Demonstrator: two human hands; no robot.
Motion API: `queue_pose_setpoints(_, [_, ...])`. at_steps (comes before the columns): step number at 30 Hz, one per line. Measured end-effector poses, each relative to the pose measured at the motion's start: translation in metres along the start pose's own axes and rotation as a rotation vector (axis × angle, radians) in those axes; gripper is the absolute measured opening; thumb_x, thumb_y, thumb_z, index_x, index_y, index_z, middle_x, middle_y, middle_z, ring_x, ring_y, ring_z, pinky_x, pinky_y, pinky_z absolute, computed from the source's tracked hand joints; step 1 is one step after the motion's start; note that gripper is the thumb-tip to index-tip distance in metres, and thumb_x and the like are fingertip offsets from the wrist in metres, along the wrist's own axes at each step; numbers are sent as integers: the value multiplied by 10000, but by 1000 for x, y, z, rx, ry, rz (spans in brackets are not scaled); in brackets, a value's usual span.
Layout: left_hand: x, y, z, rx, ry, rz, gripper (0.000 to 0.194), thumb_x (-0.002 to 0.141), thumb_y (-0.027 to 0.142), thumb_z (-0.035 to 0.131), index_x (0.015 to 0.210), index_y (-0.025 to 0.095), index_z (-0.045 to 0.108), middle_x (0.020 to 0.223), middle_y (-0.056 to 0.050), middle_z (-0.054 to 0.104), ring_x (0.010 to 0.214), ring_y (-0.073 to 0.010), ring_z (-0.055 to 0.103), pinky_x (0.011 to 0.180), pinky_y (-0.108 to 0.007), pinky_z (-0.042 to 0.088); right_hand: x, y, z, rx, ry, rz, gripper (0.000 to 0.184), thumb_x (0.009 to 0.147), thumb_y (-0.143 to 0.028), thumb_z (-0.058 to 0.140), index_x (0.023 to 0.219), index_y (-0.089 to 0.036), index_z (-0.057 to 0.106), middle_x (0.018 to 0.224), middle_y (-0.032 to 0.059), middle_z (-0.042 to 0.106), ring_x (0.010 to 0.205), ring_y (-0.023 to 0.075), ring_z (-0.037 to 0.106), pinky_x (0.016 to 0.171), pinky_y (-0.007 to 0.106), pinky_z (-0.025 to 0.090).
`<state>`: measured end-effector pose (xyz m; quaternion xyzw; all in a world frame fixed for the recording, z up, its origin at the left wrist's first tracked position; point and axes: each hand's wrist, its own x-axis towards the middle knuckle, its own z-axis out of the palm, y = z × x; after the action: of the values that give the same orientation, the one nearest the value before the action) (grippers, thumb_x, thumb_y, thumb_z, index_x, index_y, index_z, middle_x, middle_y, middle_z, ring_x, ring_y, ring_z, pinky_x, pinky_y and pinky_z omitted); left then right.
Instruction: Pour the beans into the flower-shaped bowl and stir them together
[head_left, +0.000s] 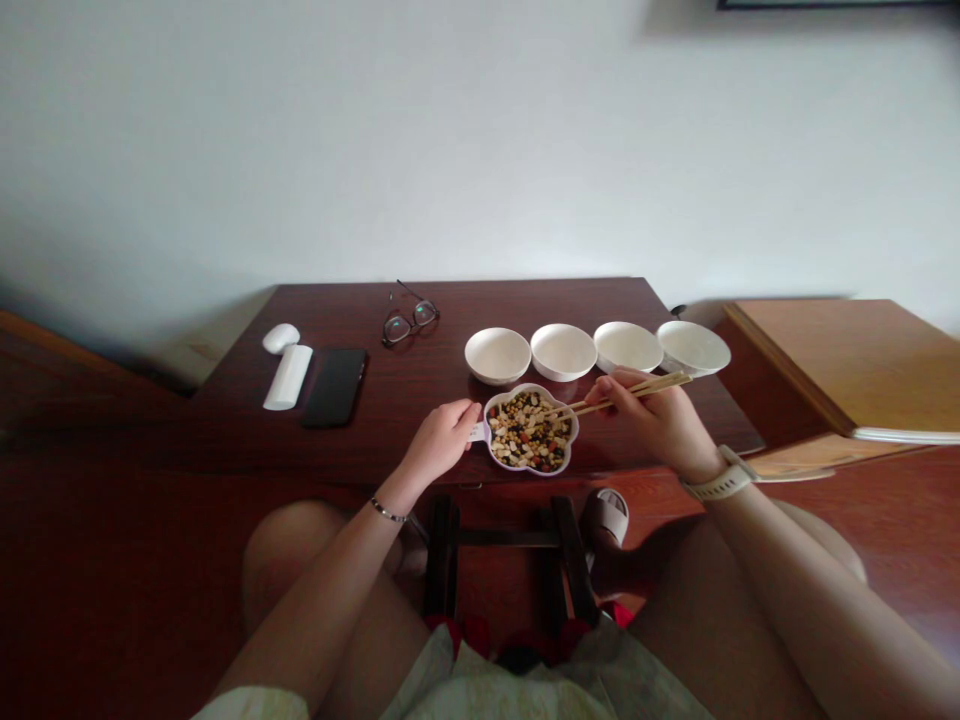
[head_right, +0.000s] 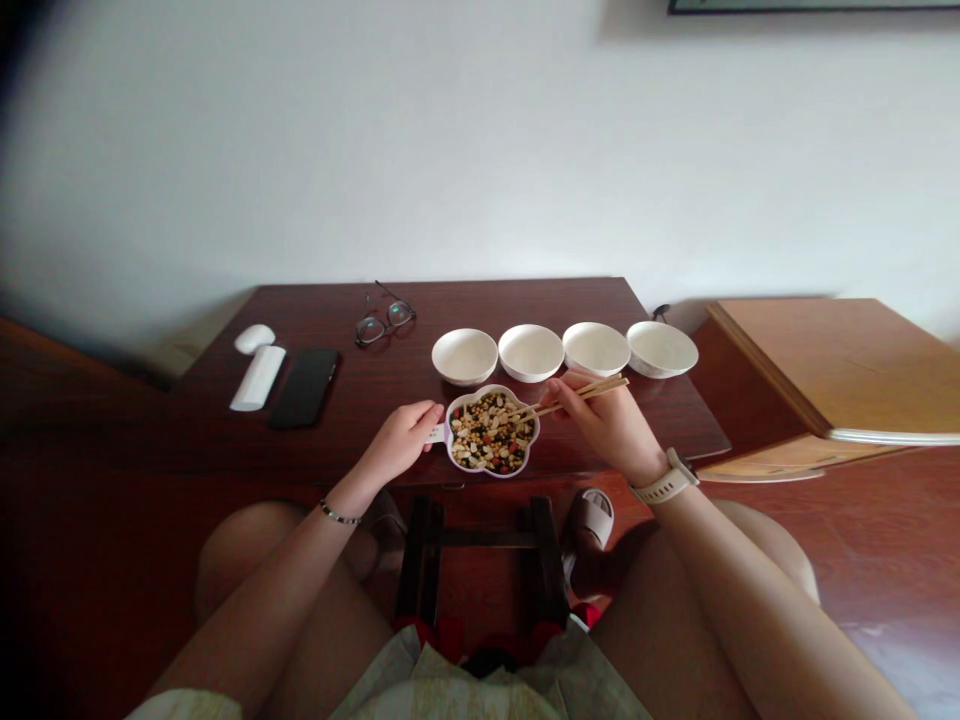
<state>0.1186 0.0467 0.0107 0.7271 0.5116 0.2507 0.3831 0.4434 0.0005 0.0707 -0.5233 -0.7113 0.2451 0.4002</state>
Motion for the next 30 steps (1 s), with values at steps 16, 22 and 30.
queue_pose_setpoints(16, [-1, 4, -1, -6, 1, -17, 436, 1108, 504, 443, 806, 231, 599, 613, 8, 624, 594, -203, 613, 635, -323, 368, -3, 2, 3, 136, -84, 93, 462, 1104, -587, 563, 867, -246, 768, 806, 57, 765, 705, 209, 686, 642, 336, 572])
queue_pose_setpoints(22, [-1, 7, -1, 1, 0, -26, 435, 1106, 503, 446, 796, 233, 588, 610, 8, 616, 599, -204, 620, 631, -324, 361, -2, 5, 12, 57, -43, 21, 417, 1127, -536, 535, 927, -254, 767, 904, 55, 780, 815, 224, 702, 735, 363, 578])
queue_pose_setpoints(30, [-1, 8, -1, -14, 0, -17, 437, 1109, 496, 441, 783, 236, 571, 617, 9, 618, 601, -205, 622, 643, -330, 368, -8, -14, 10, 37, -67, -64, 430, 1141, -529, 498, 928, -259, 757, 931, 69, 796, 868, 246, 737, 780, 385, 588])
